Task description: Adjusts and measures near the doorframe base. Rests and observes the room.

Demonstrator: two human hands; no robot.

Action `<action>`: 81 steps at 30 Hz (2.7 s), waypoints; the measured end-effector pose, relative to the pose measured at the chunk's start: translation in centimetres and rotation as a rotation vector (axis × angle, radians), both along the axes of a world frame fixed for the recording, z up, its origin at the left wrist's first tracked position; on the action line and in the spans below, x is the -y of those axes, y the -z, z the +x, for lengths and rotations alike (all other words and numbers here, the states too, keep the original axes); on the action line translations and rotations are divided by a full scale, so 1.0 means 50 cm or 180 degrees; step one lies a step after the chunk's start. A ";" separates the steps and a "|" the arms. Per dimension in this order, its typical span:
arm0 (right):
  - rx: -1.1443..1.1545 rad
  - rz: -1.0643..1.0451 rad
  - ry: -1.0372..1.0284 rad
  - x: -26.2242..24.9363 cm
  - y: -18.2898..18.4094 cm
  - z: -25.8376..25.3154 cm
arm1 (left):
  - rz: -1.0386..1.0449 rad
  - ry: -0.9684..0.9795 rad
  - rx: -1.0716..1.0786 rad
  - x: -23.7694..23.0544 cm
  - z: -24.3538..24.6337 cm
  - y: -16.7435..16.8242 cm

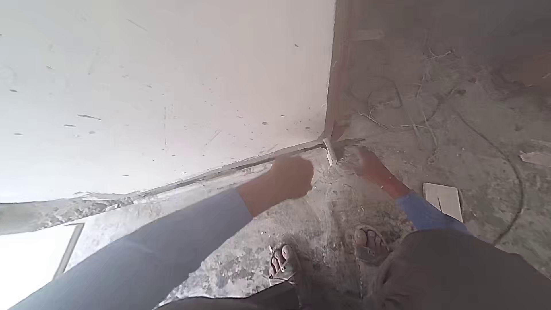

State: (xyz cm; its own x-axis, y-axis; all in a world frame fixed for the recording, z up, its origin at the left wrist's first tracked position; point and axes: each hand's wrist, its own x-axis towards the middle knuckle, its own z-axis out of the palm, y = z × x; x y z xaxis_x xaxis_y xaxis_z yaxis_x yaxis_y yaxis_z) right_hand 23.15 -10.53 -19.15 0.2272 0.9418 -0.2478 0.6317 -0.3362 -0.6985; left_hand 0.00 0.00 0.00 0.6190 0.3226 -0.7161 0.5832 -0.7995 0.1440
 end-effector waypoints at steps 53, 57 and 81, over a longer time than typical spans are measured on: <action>-0.0459 0.0266 0.1491 0.111 0.208 -0.021 | -0.1343 -0.2734 0.0240 -0.054 0.056 0.292; 0.0260 0.1015 0.1594 0.101 0.252 -0.040 | -0.1433 -0.3673 0.0443 -0.052 0.145 0.311; 0.0885 0.1451 0.0502 -0.010 0.273 -0.067 | -0.1914 -0.3831 0.1127 -0.030 0.190 0.366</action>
